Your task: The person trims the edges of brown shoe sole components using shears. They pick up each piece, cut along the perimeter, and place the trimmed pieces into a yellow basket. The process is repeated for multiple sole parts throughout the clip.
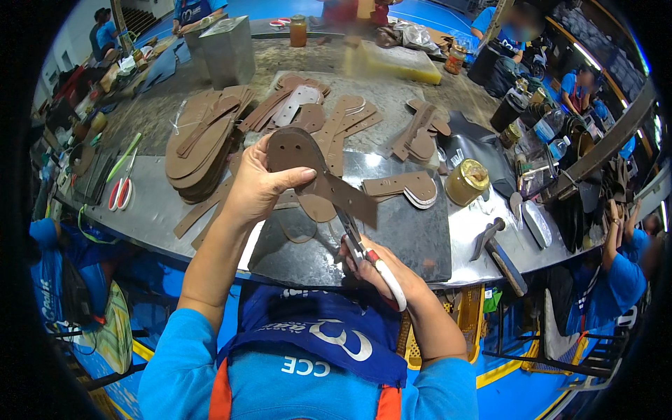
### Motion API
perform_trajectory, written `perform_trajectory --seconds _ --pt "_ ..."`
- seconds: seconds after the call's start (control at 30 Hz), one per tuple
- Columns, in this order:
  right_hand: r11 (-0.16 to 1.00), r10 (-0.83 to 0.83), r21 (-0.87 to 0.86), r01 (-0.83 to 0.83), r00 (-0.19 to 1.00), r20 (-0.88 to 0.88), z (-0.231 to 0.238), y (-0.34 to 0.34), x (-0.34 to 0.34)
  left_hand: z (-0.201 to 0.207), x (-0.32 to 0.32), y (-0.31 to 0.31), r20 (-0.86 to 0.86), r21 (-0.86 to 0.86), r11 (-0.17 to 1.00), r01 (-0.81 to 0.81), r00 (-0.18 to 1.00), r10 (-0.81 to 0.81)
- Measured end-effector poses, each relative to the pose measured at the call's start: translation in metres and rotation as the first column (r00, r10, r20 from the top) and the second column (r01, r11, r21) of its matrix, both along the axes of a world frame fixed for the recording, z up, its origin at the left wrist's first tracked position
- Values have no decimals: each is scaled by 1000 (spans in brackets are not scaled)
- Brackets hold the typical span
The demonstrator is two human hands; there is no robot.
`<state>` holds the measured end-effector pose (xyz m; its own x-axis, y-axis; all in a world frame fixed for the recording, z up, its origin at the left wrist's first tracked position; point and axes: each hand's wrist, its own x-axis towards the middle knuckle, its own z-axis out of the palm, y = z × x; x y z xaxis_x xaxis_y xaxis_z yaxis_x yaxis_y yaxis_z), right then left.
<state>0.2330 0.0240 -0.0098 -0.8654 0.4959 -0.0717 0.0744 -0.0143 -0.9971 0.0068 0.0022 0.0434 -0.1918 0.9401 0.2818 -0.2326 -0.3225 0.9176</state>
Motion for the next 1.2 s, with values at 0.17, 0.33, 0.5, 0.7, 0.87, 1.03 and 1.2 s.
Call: perform_trajectory --seconds 0.17,0.33,0.5,0.7,0.87,1.03,1.2 --pt "997 -70 14 71 997 -33 -4 0 0 2 3 -1 -53 -44 999 29 998 -31" --pt "982 42 181 -51 998 55 -10 9 6 6 5 -4 -83 -65 998 21 996 -26" --pt "979 55 190 -69 995 79 -11 12 9 11 6 -5 -169 -14 1000 -8 986 6" --pt "981 -20 196 -1 994 103 -2 8 4 11 5 -5 -142 -65 998 -19 990 10" --pt "951 -147 297 92 975 168 0 5 -3 5 7 -3 -133 -35 998 -45 990 40" --pt "923 -210 350 158 971 115 -1 3 -11 2 7 0 -109 -25 998 -60 992 57" --pt "844 -307 490 218 945 109 -2 1 -14 1 7 1 -99 -14 997 -80 992 79"
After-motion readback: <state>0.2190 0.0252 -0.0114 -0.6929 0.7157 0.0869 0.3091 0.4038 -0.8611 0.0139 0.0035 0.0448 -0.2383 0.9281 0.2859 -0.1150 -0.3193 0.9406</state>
